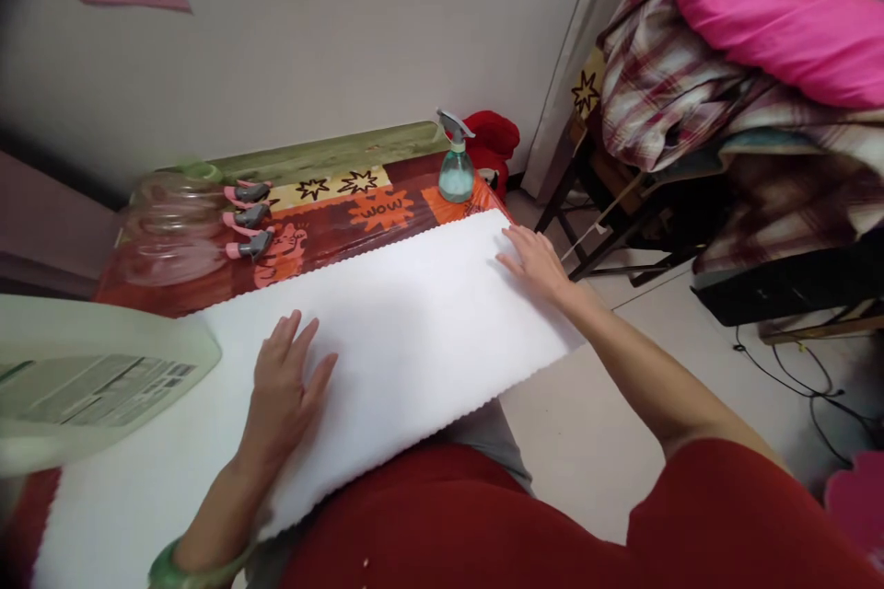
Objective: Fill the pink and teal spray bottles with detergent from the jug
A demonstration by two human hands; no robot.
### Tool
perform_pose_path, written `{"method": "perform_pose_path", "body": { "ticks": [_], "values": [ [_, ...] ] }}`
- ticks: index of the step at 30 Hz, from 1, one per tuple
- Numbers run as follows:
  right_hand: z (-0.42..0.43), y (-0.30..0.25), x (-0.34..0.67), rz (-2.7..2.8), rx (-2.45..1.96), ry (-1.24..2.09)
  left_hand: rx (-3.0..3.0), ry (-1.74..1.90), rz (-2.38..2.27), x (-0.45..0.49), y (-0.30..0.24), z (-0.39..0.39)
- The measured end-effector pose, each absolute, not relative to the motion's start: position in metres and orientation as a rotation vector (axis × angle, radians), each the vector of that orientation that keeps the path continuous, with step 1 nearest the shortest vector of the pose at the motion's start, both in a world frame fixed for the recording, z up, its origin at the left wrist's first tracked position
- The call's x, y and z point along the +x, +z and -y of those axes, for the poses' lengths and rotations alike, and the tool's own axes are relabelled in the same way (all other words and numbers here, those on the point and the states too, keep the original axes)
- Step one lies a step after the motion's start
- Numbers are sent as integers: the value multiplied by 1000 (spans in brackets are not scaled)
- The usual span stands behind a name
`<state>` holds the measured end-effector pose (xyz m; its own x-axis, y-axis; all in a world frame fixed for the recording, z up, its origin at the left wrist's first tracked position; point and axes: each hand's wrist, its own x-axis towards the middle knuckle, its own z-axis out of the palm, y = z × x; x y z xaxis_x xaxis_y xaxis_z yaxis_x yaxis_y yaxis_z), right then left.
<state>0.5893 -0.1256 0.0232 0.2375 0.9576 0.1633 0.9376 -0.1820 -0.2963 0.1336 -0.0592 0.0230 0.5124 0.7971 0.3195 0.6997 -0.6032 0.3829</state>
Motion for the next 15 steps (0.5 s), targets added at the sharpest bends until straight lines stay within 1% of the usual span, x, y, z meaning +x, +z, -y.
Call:
{"method": "perform_pose_path", "body": {
  "ticks": [3,7,11,15],
  "values": [
    [169,15,562,1800,-2204,133,2570,587,-1433,89,25,93],
    [198,4,546,1849,-2292,162,2474,464,-1772,35,23,124],
    [208,-15,545,1877,-2328,123,2305,233,-2072,2,16,130],
    [211,-28,546,1906,-2303,36,2241,111,-2115,-10,11,129]
  ]
}}
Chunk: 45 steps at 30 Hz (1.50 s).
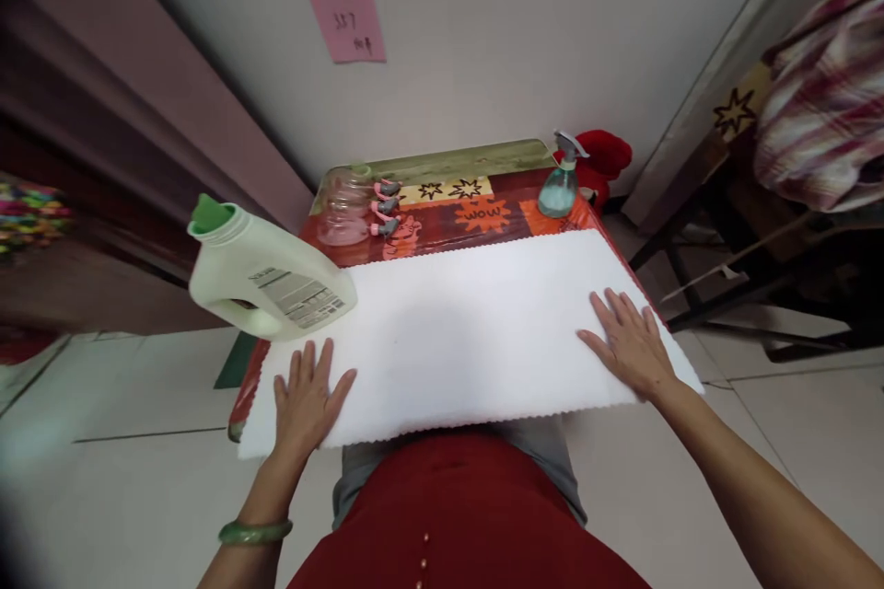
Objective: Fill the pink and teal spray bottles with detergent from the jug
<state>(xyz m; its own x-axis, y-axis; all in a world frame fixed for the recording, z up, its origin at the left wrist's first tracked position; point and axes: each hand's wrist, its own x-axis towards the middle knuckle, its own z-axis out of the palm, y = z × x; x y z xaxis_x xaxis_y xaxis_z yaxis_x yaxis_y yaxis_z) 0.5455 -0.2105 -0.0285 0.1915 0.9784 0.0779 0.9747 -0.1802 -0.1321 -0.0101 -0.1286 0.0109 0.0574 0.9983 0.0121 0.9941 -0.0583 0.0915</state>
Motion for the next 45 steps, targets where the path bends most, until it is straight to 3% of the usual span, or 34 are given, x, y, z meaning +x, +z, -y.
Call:
{"method": "perform_pose_path", "body": {
  "ticks": [10,19,25,29,32,38,45],
  "values": [
    [221,-37,546,1878,-2000,-223,2283,129,-2110,-20,11,132],
    [221,-44,552,2005,-1870,-239,2351,182,-2114,-29,-2,132],
    [223,-52,555,2011,-1863,-221,2638,654,-1854,-6,15,126],
    [223,-54,554,2002,-1886,-213,2848,729,-1537,55,56,71],
    [222,-53,553,2001,-1889,-212,2734,311,-1833,101,82,-6],
    [220,-52,552,2009,-1877,-230,2495,146,-2148,128,90,-141],
    [217,-50,549,1995,-1865,-272,2401,89,-2255,127,74,-159]
  ]
}}
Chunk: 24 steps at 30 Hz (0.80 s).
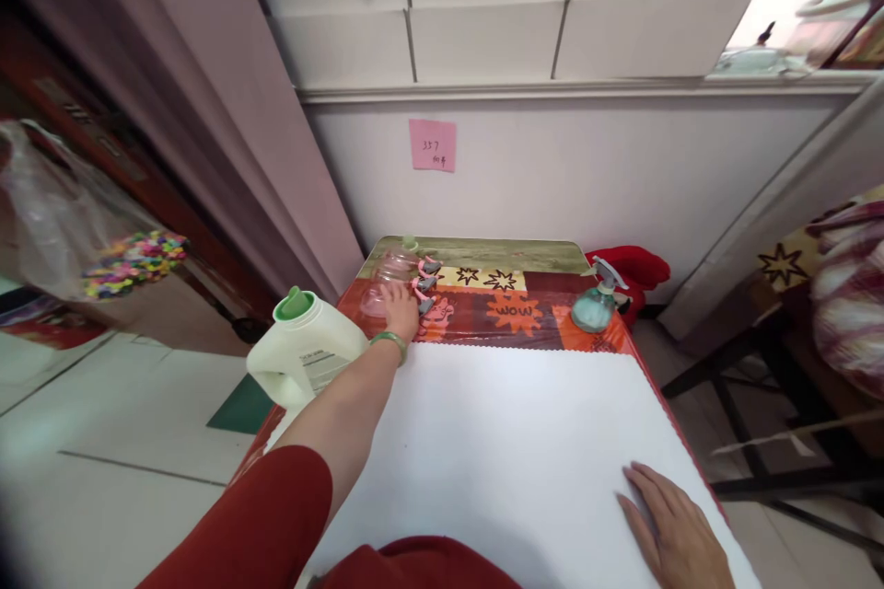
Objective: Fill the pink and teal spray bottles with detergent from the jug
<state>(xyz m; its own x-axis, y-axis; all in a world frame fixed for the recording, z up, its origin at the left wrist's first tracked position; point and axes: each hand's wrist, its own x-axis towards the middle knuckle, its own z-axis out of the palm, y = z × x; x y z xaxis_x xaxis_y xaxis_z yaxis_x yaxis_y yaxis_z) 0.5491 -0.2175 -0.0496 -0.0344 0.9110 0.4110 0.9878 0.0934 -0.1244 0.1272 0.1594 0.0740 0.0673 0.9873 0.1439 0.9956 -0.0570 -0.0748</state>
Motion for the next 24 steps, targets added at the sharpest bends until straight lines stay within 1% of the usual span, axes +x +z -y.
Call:
{"method": "perform_pose_path", "body": {
  "ticks": [6,8,11,14,16,18,21,22,24],
  "values": [
    [215,-46,544,1965,-1874,-265,-2214,-131,1976,133,81,-149],
    [215,-43,544,1948,-1885,-242,-2254,-196,1931,141,90,-143],
    [211,-26,540,1900,-1933,-124,-2350,-343,1832,158,106,-118],
    [197,7,519,1690,-1998,69,-2514,-501,1666,177,121,-69],
    [180,33,489,1530,-1952,287,-2641,-568,1522,189,125,-28],
    [158,56,448,1404,-1748,609,-2764,-630,1387,199,124,9],
    [125,75,378,1064,-1352,1027,-2947,-882,1196,211,117,47],
    [116,77,357,966,-1290,1101,-2975,-934,1170,212,115,54],
    [103,78,323,760,-1232,1111,-2980,-976,1197,211,113,61]
  ]
}}
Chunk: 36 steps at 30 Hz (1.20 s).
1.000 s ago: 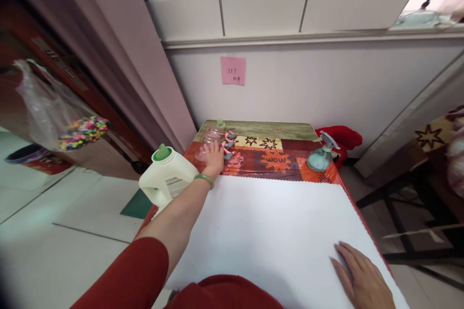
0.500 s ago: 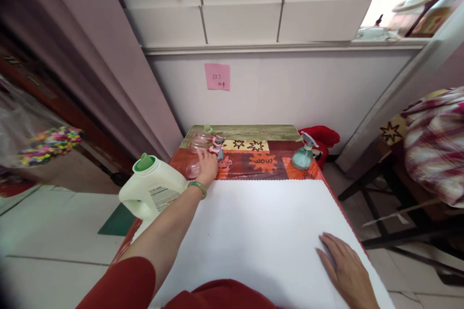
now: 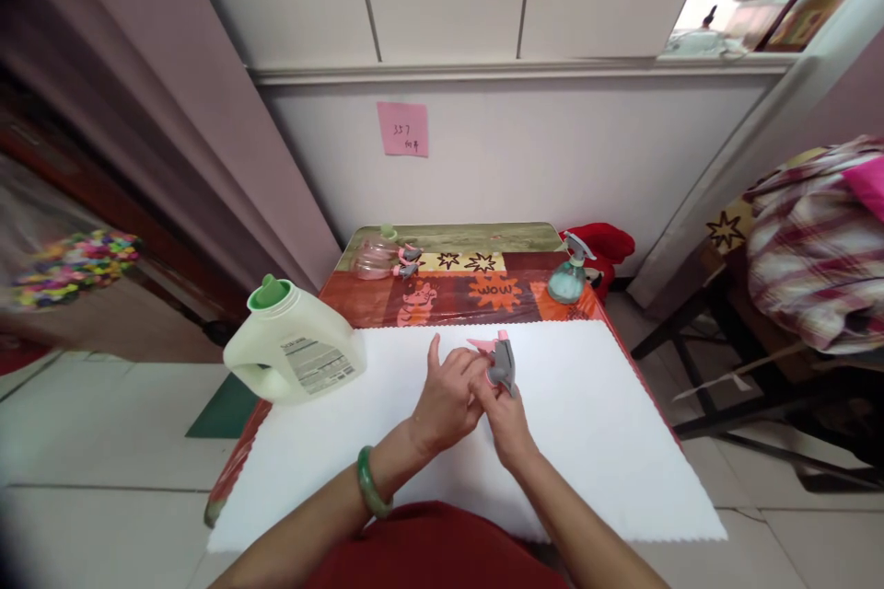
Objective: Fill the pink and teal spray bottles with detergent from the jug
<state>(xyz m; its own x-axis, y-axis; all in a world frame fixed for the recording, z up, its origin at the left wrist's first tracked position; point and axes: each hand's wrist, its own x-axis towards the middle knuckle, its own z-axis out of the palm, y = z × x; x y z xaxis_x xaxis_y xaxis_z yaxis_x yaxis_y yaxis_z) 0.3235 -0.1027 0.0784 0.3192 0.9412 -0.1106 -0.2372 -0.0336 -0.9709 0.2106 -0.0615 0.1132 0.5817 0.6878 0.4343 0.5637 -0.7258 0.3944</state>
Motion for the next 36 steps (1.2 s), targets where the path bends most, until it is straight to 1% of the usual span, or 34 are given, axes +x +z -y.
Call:
{"method": "perform_pose_path", "body": {
  "ticks": [4,6,9,13,16,19,21,23,26,28,30,32,36],
  "values": [
    [85,86,301,516,-1065,1192,2532,876,-1087,190,120,64],
    [75,96,307,444,-992,1232,2543,898,-1096,175,122,62],
    [58,116,322,332,-934,1207,2616,971,-1110,158,116,57],
    [44,140,328,250,-865,1246,2763,1251,-978,152,102,46],
    [41,152,322,181,-834,1266,2840,1471,-858,150,102,39],
    [42,160,318,214,-829,1272,2745,1487,-746,148,106,38],
    [43,165,318,283,-841,1273,2430,1412,-803,148,107,40],
    [45,168,320,372,-841,1267,1913,1234,-834,150,106,43],
    [48,171,325,561,-811,1315,1098,653,-612,153,101,46],
    [50,170,329,668,-794,1380,723,315,-431,155,99,47],
    [50,167,332,681,-790,1406,568,203,-389,158,98,50],
    [48,162,333,613,-807,1356,664,366,-543,161,101,54],
    [45,151,329,481,-913,1129,1282,1003,-1020,164,105,61]
  ]
}}
